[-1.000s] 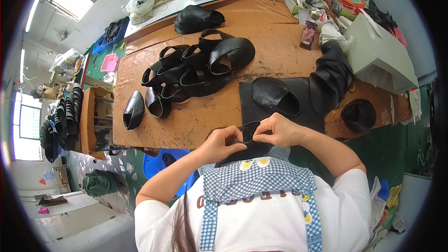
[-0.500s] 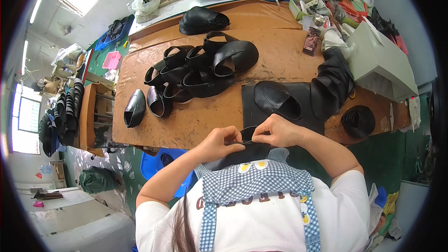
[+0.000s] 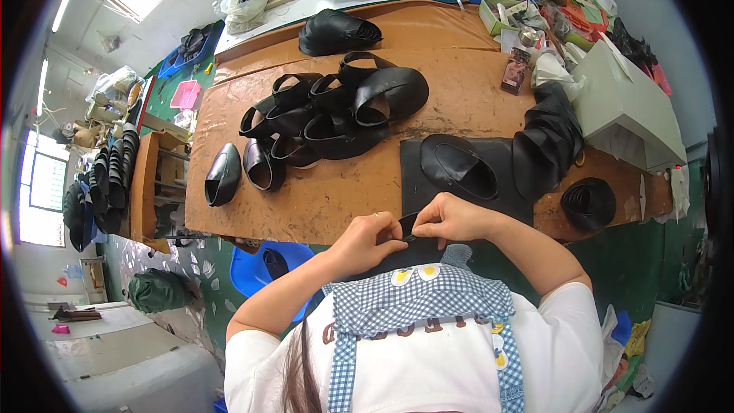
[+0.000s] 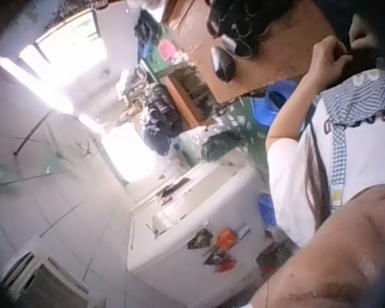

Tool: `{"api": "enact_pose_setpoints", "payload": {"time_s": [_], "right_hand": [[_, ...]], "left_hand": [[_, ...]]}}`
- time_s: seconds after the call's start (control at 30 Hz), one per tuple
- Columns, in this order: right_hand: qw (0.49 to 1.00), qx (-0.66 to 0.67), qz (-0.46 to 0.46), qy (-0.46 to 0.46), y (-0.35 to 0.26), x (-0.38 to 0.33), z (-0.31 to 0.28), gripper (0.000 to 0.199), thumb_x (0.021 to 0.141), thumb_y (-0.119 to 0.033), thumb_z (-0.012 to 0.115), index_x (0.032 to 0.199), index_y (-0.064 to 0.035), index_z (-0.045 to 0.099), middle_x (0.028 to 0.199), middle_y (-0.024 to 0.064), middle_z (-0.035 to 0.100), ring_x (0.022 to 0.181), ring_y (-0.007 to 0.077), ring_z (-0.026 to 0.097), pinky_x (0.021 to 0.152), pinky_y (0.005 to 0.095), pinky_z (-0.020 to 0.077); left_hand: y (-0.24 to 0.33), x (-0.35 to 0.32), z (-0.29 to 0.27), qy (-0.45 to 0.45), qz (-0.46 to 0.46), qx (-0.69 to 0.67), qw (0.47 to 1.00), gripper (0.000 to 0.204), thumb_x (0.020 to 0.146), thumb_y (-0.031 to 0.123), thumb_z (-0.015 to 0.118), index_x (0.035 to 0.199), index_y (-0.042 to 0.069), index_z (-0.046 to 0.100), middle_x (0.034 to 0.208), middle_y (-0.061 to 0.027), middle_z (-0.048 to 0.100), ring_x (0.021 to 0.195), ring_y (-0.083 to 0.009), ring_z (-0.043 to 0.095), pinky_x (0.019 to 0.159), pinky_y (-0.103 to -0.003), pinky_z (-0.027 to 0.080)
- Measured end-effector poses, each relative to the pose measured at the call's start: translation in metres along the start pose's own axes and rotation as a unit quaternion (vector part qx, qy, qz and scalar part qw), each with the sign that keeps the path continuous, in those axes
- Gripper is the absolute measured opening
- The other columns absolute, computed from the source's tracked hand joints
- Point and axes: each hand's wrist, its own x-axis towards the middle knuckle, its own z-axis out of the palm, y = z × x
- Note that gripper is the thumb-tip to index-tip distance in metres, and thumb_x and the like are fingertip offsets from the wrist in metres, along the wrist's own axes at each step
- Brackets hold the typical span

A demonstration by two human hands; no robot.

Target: The person works at a workbench, taking shoe uppers one by one and folding and pressing their edges together by hand.

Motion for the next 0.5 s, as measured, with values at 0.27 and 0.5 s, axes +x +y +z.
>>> {"api": "enact_pose_setpoints", "payload": {"time_s": [0.27,0.5], "right_hand": [[0.995,0.102,-0.02,0.003,0.005,-0.003,0.002,0.019,0.091,-0.012,0.064,0.098,0.0044,0.071,0.081,0.0048,0.067,0.07,0.0081,0.061,0.057,0.0237,0.0543],[0.992,0.118,0.034,0.0,0.019,0.004,-0.003,0.023,0.093,-0.015,0.063,0.099,0.0052,0.071,0.08,0.0048,0.065,0.068,0.0093,0.061,0.057,0.0256,0.0562]], "left_hand": [[0.004,-0.003,-0.006,0.037,0.022,-0.018,0.999,0.018,0.08,0.011,0.076,0.085,0.001,0.063,0.074,-0.0074,0.064,0.067,-0.0152,0.062,0.063,-0.029,0.05],[0.007,0.012,0.003,0.114,0.226,0.142,0.957,0.014,0.076,0.008,0.075,0.084,0.004,0.064,0.08,-0.0063,0.061,0.076,-0.0219,0.061,0.067,-0.031,0.05]]}}
